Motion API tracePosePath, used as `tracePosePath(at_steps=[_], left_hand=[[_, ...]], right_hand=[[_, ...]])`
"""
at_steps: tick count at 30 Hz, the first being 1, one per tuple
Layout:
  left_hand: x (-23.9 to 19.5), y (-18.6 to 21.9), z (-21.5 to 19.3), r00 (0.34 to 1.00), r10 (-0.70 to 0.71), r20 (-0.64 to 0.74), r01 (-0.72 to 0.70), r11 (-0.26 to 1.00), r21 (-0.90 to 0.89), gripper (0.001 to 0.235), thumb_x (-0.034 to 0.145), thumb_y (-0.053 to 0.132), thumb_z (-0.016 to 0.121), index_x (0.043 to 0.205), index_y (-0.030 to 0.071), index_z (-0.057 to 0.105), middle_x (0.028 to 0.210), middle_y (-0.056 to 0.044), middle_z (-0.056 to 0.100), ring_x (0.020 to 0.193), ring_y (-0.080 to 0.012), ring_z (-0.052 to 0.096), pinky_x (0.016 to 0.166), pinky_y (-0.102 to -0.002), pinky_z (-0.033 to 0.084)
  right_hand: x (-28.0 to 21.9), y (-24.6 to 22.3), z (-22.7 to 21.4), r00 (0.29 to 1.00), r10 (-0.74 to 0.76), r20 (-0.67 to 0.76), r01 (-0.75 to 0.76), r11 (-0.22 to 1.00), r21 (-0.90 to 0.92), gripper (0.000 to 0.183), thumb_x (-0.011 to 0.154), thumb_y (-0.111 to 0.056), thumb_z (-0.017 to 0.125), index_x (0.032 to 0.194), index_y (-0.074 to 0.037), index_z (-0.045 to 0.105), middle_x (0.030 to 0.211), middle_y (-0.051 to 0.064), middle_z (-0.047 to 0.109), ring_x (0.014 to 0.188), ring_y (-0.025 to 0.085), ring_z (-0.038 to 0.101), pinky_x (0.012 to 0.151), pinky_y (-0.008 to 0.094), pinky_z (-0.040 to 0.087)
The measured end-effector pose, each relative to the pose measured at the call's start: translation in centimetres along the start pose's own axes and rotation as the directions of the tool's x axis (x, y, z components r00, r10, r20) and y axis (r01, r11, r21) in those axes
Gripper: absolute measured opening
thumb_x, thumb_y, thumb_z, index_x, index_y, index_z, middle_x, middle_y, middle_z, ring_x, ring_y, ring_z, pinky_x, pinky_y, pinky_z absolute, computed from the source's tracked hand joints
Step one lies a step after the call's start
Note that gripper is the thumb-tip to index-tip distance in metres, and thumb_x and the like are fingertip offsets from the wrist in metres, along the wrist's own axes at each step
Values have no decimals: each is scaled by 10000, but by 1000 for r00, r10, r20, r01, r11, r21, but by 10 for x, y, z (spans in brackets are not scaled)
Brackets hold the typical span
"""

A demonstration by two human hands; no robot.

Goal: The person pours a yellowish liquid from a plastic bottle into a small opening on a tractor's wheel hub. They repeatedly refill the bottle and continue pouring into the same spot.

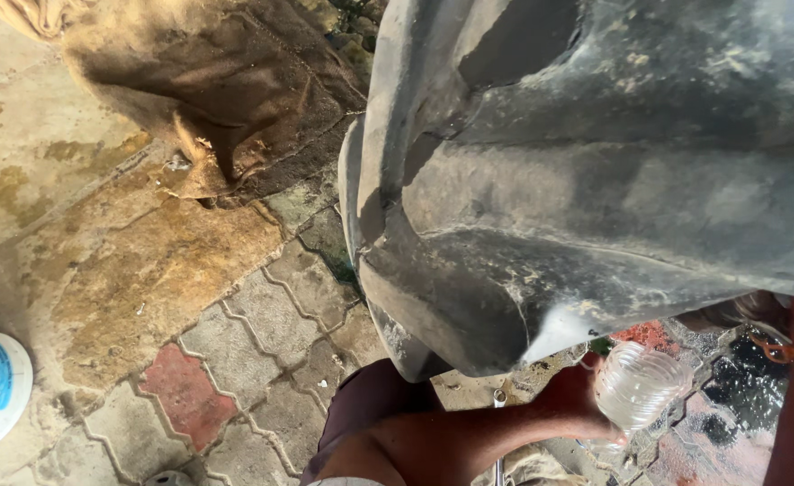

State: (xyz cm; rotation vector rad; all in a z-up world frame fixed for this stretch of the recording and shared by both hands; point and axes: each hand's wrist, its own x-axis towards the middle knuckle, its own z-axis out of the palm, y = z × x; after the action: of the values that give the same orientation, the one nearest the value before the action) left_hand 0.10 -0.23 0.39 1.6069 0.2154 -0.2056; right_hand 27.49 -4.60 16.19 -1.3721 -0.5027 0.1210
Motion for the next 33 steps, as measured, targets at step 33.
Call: tracePosePath(at_steps=[33], left_hand=[[-12, 26, -17, 978, -206, -38, 208, 977, 45, 1095, 505, 119, 923, 1453, 17, 384, 1298, -174, 612, 1185, -322, 627, 1036, -443, 550]], right_hand=[[-2, 2, -4, 982, -122, -145, 184, 797, 575, 178, 1149, -241, 641, 1120, -67, 663, 1095, 60, 661, 1103, 181, 644, 1004, 370, 520]])
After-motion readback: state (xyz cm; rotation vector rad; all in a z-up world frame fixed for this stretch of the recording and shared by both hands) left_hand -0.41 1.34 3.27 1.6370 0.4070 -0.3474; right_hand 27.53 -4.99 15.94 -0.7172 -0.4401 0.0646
